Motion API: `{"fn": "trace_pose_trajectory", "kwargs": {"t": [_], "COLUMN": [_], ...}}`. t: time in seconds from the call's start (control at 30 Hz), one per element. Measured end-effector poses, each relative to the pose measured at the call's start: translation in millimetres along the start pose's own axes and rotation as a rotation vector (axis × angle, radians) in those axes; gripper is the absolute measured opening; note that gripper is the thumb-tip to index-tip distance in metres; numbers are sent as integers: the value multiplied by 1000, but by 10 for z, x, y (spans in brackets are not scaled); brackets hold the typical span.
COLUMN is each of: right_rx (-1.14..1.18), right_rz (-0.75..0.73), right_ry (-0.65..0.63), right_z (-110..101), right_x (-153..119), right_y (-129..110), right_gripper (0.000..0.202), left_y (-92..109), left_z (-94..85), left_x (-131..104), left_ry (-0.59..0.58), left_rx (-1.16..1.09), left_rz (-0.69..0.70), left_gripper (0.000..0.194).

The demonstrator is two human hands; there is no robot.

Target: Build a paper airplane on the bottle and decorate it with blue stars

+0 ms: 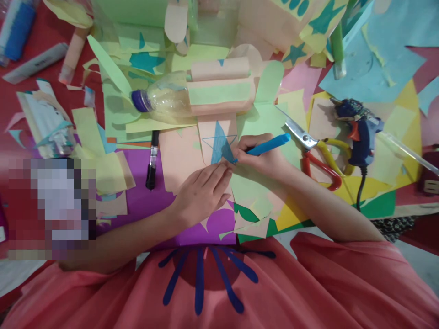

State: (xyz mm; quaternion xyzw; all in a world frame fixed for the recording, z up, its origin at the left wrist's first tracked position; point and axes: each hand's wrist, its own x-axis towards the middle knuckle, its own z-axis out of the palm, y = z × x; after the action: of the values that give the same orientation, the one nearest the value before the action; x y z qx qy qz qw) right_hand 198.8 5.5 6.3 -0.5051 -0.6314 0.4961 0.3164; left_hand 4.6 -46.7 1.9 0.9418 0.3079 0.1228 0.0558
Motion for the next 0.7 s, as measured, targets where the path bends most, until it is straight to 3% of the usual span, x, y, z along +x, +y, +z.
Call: {"fn": "trace_pose_trajectory", "kwargs": {"t": [0.13,0.37,0.57,0.7], "right_rx": [25,7,35,54], "right_rz": [4,-51,-36,-16], "right_ry": [-68,68,-60,-38], "right_z": [-19,9,-17,-26], "right_x": [-1,1,0,-2], "right_y": [-15,10,0,2], "right_gripper": [31,30,29,28], "left_y": [-1,-3,1,-1], "left_z": [5,-3,7,21], "left_x": [16,18,7,0], "left_ry": [51,63,52,65], "left_rx": [43,34,53,43], "left_rz": [14,12,17,18], "left_gripper": [34,35,34,35]}}
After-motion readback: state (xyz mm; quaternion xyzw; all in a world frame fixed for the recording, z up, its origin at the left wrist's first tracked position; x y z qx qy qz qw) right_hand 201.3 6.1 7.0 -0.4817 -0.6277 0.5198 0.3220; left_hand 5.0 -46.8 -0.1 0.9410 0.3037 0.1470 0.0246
